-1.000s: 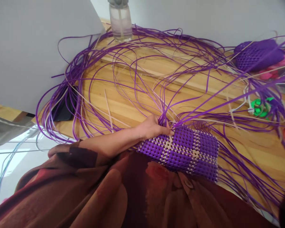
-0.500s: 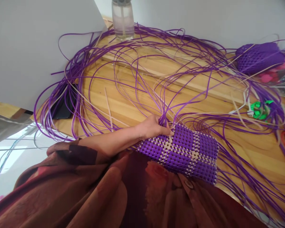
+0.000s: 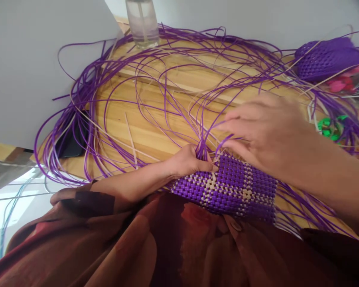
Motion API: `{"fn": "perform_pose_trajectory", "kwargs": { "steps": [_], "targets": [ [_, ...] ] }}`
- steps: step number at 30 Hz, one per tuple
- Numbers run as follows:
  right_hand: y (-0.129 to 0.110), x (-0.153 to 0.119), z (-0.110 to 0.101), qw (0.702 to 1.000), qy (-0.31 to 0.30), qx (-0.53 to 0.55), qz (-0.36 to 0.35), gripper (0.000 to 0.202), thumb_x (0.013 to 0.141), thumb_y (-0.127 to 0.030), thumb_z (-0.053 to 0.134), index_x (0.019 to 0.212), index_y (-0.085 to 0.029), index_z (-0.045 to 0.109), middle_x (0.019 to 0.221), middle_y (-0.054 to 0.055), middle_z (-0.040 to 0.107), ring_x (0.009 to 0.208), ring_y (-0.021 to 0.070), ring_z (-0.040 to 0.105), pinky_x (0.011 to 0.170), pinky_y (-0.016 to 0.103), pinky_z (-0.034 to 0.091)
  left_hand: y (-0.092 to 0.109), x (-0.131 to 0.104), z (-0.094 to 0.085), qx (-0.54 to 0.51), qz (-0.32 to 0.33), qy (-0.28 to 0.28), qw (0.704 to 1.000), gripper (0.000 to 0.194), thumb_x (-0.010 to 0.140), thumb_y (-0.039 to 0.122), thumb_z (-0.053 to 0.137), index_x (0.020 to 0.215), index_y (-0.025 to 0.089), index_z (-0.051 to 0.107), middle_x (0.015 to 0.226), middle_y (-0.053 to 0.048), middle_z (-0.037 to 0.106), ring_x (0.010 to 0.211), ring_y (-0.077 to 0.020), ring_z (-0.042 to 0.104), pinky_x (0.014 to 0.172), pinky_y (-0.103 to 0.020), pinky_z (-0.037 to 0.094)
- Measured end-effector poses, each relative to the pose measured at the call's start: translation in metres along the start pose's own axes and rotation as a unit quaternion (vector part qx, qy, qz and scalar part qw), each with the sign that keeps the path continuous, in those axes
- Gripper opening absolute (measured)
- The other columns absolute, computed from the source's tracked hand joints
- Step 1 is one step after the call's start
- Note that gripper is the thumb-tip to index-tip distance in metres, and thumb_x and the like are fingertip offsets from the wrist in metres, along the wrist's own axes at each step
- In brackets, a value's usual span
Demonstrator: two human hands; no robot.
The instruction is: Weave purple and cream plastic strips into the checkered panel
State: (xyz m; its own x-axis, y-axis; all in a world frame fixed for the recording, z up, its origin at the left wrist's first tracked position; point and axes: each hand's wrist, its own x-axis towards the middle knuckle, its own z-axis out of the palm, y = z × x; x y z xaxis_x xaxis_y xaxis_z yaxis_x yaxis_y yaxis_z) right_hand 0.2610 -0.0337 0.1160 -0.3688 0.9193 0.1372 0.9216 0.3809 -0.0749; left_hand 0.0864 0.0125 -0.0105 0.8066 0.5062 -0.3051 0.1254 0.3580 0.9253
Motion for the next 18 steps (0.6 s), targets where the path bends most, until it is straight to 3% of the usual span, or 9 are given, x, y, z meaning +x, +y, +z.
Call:
{"fn": "perform_pose_trajectory", "kwargs": {
  "steps": [2, 4, 7, 11, 13, 18],
  "targets": [
    [-0.009, -0.008, -0.012, 0.995, 0.018, -0.100, -0.019, 0.023, 0.090, -0.033, 0.057, 0.108, -0.021, 0.066, 0.121, 0.014, 0.061, 0.119, 0.0389, 0.048, 0.098, 0.057, 0.035, 0.000, 0.000, 0.000, 0.001, -0.005, 0.001, 1.000, 0.030, 0.062, 0.035, 0.082, 0.065, 0.013, 0.060, 0.059, 0.004, 0.054, 0.053, -0.0072, 0.046, 0.055, -0.025, 0.034],
    [-0.014, -0.016, -0.017, 0.991, 0.025, -0.125, -0.038, 0.022, 0.093, -0.031, 0.052, 0.106, -0.020, 0.066, 0.117, 0.014, 0.062, 0.112, 0.0358, 0.053, 0.090, 0.051, 0.040, 0.000, 0.001, 0.000, 0.008, -0.008, 0.004, 1.000, 0.030, 0.062, 0.033, 0.082, 0.064, 0.013, 0.060, 0.058, 0.004, 0.053, 0.053, -0.0071, 0.045, 0.054, -0.025, 0.033],
    [-0.018, -0.022, -0.006, 0.995, -0.030, -0.077, -0.056, 0.022, 0.094, -0.025, 0.048, 0.093, -0.018, 0.069, 0.095, 0.012, 0.067, 0.090, 0.0289, 0.059, 0.079, 0.045, 0.044, 0.000, 0.001, 0.000, 0.015, -0.008, 0.008, 1.000, 0.029, 0.060, 0.031, 0.083, 0.063, 0.013, 0.060, 0.057, 0.004, 0.052, 0.053, -0.0068, 0.044, 0.054, -0.024, 0.032],
    [-0.022, -0.013, 0.024, 0.992, -0.101, 0.039, -0.065, 0.028, 0.094, -0.017, 0.046, 0.079, -0.017, 0.069, 0.086, 0.009, 0.068, 0.085, 0.0239, 0.059, 0.083, 0.040, 0.044, 0.000, 0.000, 0.000, -0.019, -0.004, 0.016, 1.000, 0.026, 0.057, 0.025, 0.084, 0.070, 0.012, 0.065, 0.064, 0.003, 0.059, 0.058, -0.0081, 0.050, 0.059, -0.024, 0.038],
    [-0.023, -0.007, 0.033, 0.987, -0.107, 0.100, -0.061, 0.028, 0.094, -0.016, 0.046, 0.079, -0.017, 0.070, 0.088, 0.008, 0.070, 0.084, 0.0215, 0.060, 0.080, 0.036, 0.044, 0.000, 0.000, 0.000, -0.030, -0.002, 0.021, 0.999, 0.025, 0.056, 0.021, 0.084, 0.072, 0.011, 0.067, 0.067, 0.003, 0.062, 0.062, -0.0093, 0.054, 0.064, -0.025, 0.042],
    [-0.012, 0.004, 0.048, 0.971, -0.110, 0.212, 0.031, 0.022, 0.090, -0.025, 0.053, 0.089, -0.021, 0.075, 0.083, 0.001, 0.073, 0.072, 0.0159, 0.063, 0.065, 0.028, 0.040, 0.001, 0.000, 0.001, -0.055, -0.001, 0.008, 0.998, 0.029, 0.057, 0.018, 0.085, 0.082, 0.011, 0.072, 0.081, -0.001, 0.070, 0.076, -0.0129, 0.063, 0.080, -0.029, 0.049]
  ]
}}
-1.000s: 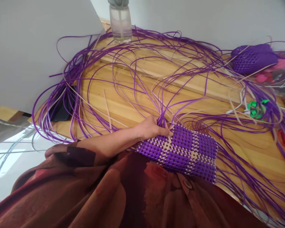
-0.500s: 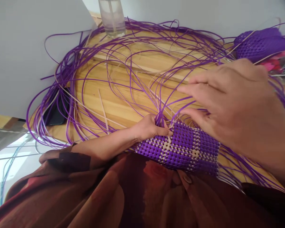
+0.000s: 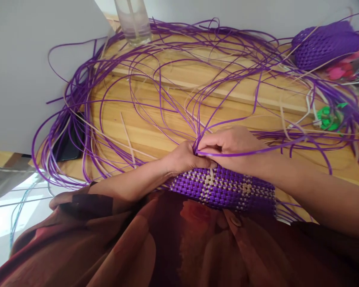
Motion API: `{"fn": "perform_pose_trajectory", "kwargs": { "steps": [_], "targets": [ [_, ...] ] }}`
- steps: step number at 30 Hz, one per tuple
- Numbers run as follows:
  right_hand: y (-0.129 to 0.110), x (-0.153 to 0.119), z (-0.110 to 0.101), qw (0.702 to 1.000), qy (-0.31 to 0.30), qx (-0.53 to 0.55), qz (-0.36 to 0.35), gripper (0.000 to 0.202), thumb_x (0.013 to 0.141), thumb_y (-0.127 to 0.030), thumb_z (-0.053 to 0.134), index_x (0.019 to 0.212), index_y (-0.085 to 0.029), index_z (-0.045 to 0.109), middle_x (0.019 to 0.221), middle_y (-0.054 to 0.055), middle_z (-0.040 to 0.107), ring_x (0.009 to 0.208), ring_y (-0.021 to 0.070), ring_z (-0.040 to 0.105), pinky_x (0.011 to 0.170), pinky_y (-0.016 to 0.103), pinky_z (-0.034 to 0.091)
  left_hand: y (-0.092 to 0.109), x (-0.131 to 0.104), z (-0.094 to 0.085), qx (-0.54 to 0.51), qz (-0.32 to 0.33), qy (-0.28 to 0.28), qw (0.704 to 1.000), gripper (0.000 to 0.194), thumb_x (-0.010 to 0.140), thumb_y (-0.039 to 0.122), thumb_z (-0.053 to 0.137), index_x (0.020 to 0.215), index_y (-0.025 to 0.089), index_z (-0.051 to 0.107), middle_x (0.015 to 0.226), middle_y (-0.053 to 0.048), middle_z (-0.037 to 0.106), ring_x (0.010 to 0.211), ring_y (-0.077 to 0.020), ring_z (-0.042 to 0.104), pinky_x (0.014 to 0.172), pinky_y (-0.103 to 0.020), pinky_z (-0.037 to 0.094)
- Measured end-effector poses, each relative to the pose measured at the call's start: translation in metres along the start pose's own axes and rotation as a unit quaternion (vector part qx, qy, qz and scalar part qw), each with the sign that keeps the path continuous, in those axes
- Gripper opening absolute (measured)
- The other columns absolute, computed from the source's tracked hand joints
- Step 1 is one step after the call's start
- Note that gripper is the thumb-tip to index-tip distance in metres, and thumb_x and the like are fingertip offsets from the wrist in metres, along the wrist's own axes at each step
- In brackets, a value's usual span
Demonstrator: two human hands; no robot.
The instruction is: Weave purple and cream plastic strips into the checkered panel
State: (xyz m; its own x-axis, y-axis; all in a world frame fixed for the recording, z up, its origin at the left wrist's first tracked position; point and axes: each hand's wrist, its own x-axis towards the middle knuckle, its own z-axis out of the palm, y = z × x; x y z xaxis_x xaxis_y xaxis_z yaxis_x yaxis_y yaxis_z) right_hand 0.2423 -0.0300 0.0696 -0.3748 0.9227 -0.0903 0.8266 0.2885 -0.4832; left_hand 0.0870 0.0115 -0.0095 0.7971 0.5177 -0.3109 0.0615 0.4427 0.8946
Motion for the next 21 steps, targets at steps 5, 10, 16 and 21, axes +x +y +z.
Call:
{"fn": "perform_pose_trajectory", "kwargs": {
  "steps": [5, 10, 16, 21],
  "targets": [
    [0.016, 0.009, 0.006, 0.990, -0.009, 0.139, 0.025, 0.015, 0.084, -0.023, 0.061, 0.088, -0.021, 0.075, 0.084, -0.002, 0.073, 0.076, 0.0130, 0.063, 0.068, 0.025, 0.042, 0.004, -0.001, -0.002, -0.016, 0.009, -0.009, 1.000, 0.035, 0.060, 0.020, 0.085, 0.092, 0.011, 0.072, 0.092, -0.005, 0.073, 0.089, -0.0161, 0.065, 0.091, -0.032, 0.047],
    [0.020, 0.013, 0.012, 0.980, -0.016, 0.185, 0.070, 0.015, 0.085, -0.026, 0.059, 0.081, -0.018, 0.072, 0.071, -0.003, 0.068, 0.062, 0.0100, 0.058, 0.060, 0.024, 0.039, 0.004, -0.002, -0.005, -0.043, -0.025, -0.024, 0.998, 0.030, 0.067, 0.030, 0.083, 0.088, 0.012, 0.074, 0.090, -0.005, 0.074, 0.087, -0.0148, 0.066, 0.092, -0.031, 0.046],
    [0.024, 0.015, 0.016, 0.992, 0.025, 0.120, 0.033, 0.018, 0.086, -0.029, 0.059, 0.080, -0.017, 0.071, 0.070, -0.001, 0.066, 0.062, 0.0101, 0.053, 0.058, 0.025, 0.034, 0.000, -0.003, -0.002, -0.064, -0.022, 0.029, 0.997, 0.033, 0.063, 0.027, 0.085, 0.091, 0.013, 0.075, 0.086, -0.004, 0.075, 0.082, -0.0152, 0.067, 0.088, -0.031, 0.048],
    [0.024, 0.013, 0.018, 0.991, 0.049, 0.124, 0.018, 0.017, 0.086, -0.027, 0.058, 0.083, -0.017, 0.072, 0.074, -0.001, 0.067, 0.066, 0.0102, 0.055, 0.060, 0.024, 0.034, 0.002, -0.005, 0.002, -0.096, -0.040, 0.055, 0.993, 0.032, 0.058, 0.022, 0.087, 0.085, 0.013, 0.074, 0.082, -0.003, 0.075, 0.077, -0.0147, 0.067, 0.084, -0.031, 0.050]
  ]
}}
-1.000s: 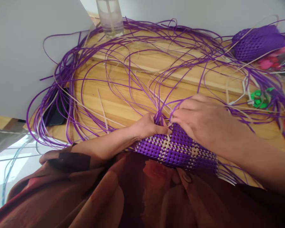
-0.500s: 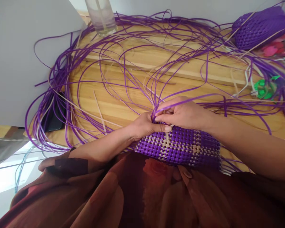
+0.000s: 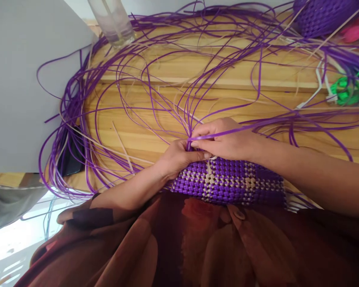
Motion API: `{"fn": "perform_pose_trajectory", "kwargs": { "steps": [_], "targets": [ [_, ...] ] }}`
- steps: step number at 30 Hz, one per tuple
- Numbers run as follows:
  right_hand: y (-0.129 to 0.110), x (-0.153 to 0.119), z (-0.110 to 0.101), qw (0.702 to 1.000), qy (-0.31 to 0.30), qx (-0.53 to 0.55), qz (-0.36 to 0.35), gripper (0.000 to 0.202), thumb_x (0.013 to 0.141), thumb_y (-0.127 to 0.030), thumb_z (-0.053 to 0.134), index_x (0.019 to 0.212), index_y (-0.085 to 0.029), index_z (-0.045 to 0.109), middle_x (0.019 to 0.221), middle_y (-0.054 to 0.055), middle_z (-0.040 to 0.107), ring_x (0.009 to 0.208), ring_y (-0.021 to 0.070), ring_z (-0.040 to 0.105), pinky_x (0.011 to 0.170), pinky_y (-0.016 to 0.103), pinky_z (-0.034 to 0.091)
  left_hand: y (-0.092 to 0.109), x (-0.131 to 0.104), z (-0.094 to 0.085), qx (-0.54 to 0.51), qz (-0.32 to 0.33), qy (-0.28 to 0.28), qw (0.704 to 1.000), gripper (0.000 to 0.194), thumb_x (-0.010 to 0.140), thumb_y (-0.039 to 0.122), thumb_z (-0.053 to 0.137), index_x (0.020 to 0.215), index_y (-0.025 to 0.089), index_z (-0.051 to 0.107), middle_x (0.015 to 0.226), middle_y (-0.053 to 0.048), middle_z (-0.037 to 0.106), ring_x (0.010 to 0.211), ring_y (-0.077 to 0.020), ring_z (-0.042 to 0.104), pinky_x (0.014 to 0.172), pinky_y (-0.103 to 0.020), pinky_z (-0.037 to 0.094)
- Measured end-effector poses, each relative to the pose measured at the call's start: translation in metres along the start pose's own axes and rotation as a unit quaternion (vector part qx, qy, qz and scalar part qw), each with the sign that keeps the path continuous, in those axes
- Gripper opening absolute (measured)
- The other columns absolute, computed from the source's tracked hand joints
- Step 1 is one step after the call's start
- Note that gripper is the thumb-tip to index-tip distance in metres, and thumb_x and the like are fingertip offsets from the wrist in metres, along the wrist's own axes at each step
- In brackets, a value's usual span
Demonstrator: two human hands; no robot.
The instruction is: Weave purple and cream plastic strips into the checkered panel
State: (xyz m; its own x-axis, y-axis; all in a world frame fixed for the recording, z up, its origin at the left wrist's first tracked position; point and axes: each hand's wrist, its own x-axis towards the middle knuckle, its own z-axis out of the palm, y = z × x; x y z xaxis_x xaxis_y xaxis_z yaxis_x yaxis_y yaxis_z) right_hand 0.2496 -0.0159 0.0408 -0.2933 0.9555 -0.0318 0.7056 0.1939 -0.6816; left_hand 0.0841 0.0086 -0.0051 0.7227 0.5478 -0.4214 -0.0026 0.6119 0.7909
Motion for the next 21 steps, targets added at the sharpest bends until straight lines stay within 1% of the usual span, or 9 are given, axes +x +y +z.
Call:
{"fn": "perform_pose_trajectory", "kwargs": {
  "steps": [2, 5, 8, 10, 12, 15, 18, 21],
  "targets": [
    [0.000, 0.000, 0.001, 1.000, 0.009, 0.007, -0.006, 0.016, 0.087, -0.026, 0.059, 0.083, -0.017, 0.071, 0.076, -0.001, 0.068, 0.068, 0.0102, 0.055, 0.062, 0.024, 0.035, 0.001, -0.001, 0.001, -0.006, -0.006, 0.008, 1.000, 0.032, 0.059, 0.020, 0.086, 0.087, 0.013, 0.074, 0.081, -0.003, 0.075, 0.077, -0.0146, 0.068, 0.084, -0.031, 0.050],
    [0.000, 0.000, 0.002, 1.000, 0.003, 0.020, 0.009, 0.016, 0.087, -0.026, 0.058, 0.081, -0.016, 0.069, 0.069, -0.002, 0.064, 0.062, 0.0097, 0.052, 0.061, 0.025, 0.033, 0.002, -0.003, 0.002, -0.010, -0.015, 0.021, 1.000, 0.024, 0.058, 0.016, 0.084, 0.079, 0.013, 0.073, 0.075, -0.001, 0.073, 0.070, -0.0124, 0.066, 0.079, -0.029, 0.050],
    [0.001, -0.003, -0.004, 0.998, -0.004, 0.056, 0.035, 0.016, 0.089, -0.030, 0.056, 0.092, -0.017, 0.066, 0.066, -0.003, 0.063, 0.059, 0.0098, 0.052, 0.061, 0.026, 0.034, 0.003, -0.002, 0.000, -0.012, -0.026, 0.018, 0.999, 0.017, 0.058, 0.012, 0.081, 0.072, 0.012, 0.072, 0.069, -0.001, 0.071, 0.064, -0.0122, 0.064, 0.073, -0.028, 0.049],
    [0.001, -0.009, -0.011, 0.995, -0.015, 0.082, 0.046, 0.016, 0.090, -0.030, 0.054, 0.097, -0.018, 0.062, 0.069, -0.003, 0.064, 0.060, 0.0104, 0.055, 0.061, 0.025, 0.035, 0.005, -0.002, -0.001, -0.001, -0.024, 0.016, 1.000, 0.013, 0.057, 0.012, 0.079, 0.067, 0.012, 0.070, 0.066, -0.001, 0.070, 0.062, -0.0127, 0.063, 0.071, -0.028, 0.048],
    [0.003, -0.018, -0.019, 0.996, -0.023, 0.074, 0.046, 0.015, 0.089, -0.027, 0.053, 0.095, -0.018, 0.063, 0.074, -0.002, 0.067, 0.063, 0.0112, 0.057, 0.061, 0.025, 0.036, 0.007, -0.002, -0.002, 0.018, -0.025, 0.014, 0.999, 0.011, 0.057, 0.011, 0.078, 0.063, 0.011, 0.069, 0.062, -0.002, 0.068, 0.058, -0.0122, 0.061, 0.068, -0.028, 0.047],
    [0.006, -0.029, -0.024, 0.999, -0.041, 0.018, 0.023, 0.015, 0.084, -0.022, 0.054, 0.090, -0.020, 0.068, 0.084, 0.000, 0.069, 0.074, 0.0137, 0.060, 0.067, 0.026, 0.039, 0.011, -0.002, -0.002, 0.036, -0.033, 0.006, 0.999, 0.010, 0.055, 0.012, 0.077, 0.061, 0.011, 0.069, 0.057, -0.001, 0.065, 0.054, -0.0108, 0.057, 0.062, -0.026, 0.044],
    [0.007, -0.034, -0.021, 0.998, -0.066, 0.002, 0.004, 0.016, 0.080, -0.020, 0.057, 0.088, -0.022, 0.071, 0.090, 0.000, 0.070, 0.083, 0.0156, 0.060, 0.074, 0.027, 0.040, 0.015, -0.003, -0.003, 0.041, -0.035, -0.003, 0.999, 0.011, 0.053, 0.011, 0.076, 0.059, 0.011, 0.068, 0.056, 0.000, 0.064, 0.052, -0.0092, 0.055, 0.059, -0.024, 0.041],
    [0.004, -0.032, -0.017, 0.997, -0.073, 0.012, 0.015, 0.012, 0.080, -0.022, 0.058, 0.082, -0.021, 0.069, 0.086, -0.001, 0.069, 0.080, 0.0146, 0.059, 0.072, 0.027, 0.039, 0.017, -0.004, -0.005, 0.046, -0.043, -0.029, 0.998, 0.011, 0.053, 0.012, 0.076, 0.059, 0.010, 0.068, 0.055, 0.000, 0.062, 0.052, -0.0085, 0.053, 0.057, -0.023, 0.039]
  ]
}}
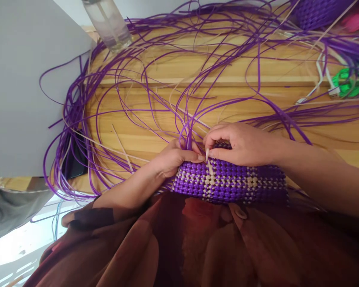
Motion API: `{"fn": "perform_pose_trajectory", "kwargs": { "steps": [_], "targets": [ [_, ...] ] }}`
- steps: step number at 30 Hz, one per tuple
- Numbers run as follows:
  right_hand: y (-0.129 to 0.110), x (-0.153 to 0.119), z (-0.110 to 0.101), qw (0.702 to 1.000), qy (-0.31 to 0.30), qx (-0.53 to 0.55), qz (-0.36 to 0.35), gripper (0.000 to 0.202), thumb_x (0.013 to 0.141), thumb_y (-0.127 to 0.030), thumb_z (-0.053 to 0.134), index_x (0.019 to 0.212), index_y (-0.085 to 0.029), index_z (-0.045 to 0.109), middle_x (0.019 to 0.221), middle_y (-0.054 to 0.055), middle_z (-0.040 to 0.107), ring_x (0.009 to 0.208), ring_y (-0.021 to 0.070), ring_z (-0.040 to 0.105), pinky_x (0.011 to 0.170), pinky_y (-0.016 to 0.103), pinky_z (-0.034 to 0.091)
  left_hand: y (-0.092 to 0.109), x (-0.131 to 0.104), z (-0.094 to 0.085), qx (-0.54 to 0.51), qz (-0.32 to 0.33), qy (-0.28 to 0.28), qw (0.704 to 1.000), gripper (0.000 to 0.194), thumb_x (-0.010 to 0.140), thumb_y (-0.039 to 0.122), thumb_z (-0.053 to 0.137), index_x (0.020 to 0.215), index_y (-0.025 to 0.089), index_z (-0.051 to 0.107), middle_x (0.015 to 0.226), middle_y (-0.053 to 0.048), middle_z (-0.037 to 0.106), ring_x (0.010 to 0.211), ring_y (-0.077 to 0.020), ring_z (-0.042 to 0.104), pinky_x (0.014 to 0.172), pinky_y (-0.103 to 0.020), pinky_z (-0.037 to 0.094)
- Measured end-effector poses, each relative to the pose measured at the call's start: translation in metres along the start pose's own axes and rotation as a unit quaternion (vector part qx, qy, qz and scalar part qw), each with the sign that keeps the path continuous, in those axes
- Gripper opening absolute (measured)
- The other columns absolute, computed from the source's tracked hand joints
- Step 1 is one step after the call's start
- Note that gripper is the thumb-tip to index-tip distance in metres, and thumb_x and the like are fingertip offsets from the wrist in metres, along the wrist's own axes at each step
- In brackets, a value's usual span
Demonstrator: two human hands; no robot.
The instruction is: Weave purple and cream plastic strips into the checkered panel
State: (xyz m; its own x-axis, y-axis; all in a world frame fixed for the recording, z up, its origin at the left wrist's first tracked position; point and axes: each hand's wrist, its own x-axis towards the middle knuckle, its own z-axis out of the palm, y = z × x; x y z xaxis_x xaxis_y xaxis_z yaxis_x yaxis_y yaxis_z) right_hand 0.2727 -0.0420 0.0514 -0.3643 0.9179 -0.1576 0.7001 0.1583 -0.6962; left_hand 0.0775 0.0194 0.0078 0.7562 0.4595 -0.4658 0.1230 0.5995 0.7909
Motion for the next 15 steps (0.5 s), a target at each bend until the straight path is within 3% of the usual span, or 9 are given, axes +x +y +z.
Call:
{"fn": "perform_pose_trajectory", "kwargs": {
  "steps": [5, 15],
  "targets": [
    [-0.0041, 0.0057, -0.0004, 0.999, -0.031, 0.015, 0.030, 0.011, 0.079, -0.023, 0.056, 0.078, -0.021, 0.067, 0.077, -0.002, 0.067, 0.072, 0.0129, 0.058, 0.067, 0.026, 0.038, 0.0035, -0.0005, -0.0058, 0.008, -0.029, -0.055, 0.998, 0.015, 0.057, 0.018, 0.078, 0.062, 0.010, 0.067, 0.054, 0.001, 0.060, 0.050, -0.0082, 0.052, 0.054, -0.023, 0.037],
    [-0.0048, 0.0062, 0.0024, 0.999, -0.013, -0.036, 0.030, 0.011, 0.076, -0.019, 0.056, 0.074, -0.019, 0.066, 0.073, -0.001, 0.066, 0.068, 0.0128, 0.055, 0.063, 0.028, 0.033, 0.0059, -0.0027, -0.0076, 0.079, -0.007, -0.027, 0.997, 0.015, 0.061, 0.020, 0.079, 0.064, 0.010, 0.068, 0.058, 0.000, 0.060, 0.052, -0.0083, 0.051, 0.054, -0.024, 0.037]
  ]
}}
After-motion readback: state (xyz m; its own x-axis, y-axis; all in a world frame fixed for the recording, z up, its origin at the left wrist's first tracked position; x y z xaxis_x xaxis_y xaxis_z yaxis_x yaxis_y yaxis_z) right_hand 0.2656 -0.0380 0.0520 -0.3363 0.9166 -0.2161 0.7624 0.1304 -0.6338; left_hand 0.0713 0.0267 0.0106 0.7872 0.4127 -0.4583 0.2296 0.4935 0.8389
